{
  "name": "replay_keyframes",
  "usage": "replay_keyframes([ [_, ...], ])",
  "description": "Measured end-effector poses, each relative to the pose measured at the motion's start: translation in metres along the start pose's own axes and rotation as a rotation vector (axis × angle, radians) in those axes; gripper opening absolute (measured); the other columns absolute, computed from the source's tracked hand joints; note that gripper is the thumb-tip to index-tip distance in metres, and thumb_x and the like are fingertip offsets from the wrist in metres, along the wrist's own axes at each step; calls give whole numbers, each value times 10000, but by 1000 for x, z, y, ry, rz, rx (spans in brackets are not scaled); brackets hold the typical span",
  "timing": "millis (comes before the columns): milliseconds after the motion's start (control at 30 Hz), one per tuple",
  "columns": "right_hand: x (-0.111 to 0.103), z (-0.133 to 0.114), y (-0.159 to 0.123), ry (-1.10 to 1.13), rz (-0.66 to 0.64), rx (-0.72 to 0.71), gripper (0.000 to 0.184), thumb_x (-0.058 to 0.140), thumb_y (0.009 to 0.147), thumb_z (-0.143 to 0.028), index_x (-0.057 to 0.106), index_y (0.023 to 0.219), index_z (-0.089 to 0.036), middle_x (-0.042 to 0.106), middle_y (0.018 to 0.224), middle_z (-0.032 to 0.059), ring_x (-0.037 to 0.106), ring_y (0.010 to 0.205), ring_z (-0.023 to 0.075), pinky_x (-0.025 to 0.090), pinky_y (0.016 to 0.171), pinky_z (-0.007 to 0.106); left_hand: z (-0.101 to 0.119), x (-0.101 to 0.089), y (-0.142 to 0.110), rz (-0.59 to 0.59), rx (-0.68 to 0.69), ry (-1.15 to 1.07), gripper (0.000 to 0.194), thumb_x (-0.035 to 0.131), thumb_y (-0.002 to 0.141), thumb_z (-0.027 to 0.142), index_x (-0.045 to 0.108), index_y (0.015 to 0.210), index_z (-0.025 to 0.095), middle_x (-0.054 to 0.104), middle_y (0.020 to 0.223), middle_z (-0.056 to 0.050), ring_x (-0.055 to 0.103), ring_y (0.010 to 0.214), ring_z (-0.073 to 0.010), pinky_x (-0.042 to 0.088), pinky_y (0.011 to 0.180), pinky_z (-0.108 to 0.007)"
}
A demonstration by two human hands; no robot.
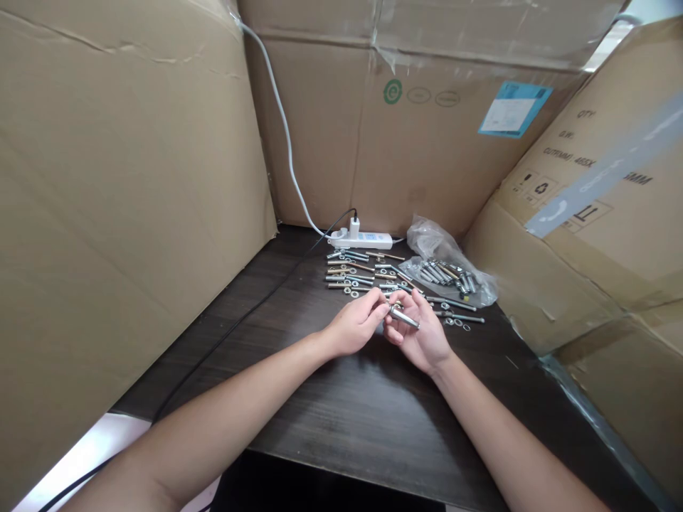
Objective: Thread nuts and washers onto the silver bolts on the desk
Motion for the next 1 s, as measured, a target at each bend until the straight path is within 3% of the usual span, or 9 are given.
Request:
replay_keyframes([
  [200, 1, -1, -2, 22, -23, 20, 346, 363, 894, -522, 457, 818, -198, 519, 621, -5, 382, 377, 64, 276, 398, 173, 0, 1, 0, -4, 6, -8, 213, 320, 945, 335, 441, 880, 172, 569, 815, -1, 511, 751, -131, 388, 722, -251],
  [633, -3, -3, -1, -80, 61, -35, 380, 375, 871, -527, 485, 779, -175, 539, 578, 19, 415, 391, 73, 278, 378, 156, -3, 2, 0, -43, -14, -32, 209, 328, 938, 324, 451, 868, 169, 555, 831, -5, 504, 776, -133, 392, 755, -259],
  [767, -7, -4, -1, -105, 100, -70, 379, 390, 864, -526, 488, 772, -172, 550, 578, 21, 402, 371, 66, 256, 353, 148, -1, 2, -1, -42, -3, -104, 117, 395, 892, 250, 453, 951, 168, 541, 828, -9, 496, 764, -130, 401, 738, -255],
  [900, -9, -2, 0, -120, 91, -44, 394, 389, 862, -540, 485, 773, -169, 570, 594, 31, 394, 354, 63, 227, 333, 142, -3, -1, -1, 4, -14, -117, 225, 440, 836, 194, 440, 1060, 174, 523, 819, -1, 490, 739, -129, 396, 690, -244],
  [1000, -8, 0, 1, -120, 59, -23, 386, 383, 868, -534, 483, 782, -171, 574, 600, 34, 405, 360, 68, 235, 335, 145, -4, -4, 1, 31, -17, -27, 145, 382, 891, 268, 485, 899, 166, 535, 784, 0, 487, 738, -133, 377, 694, -249],
])
Point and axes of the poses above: each hand's wrist, its own y-axis towards the middle knuckle, its own x-axis out of the palm, z = x × y, the point moved 5 cm from there along y, towards the middle knuckle
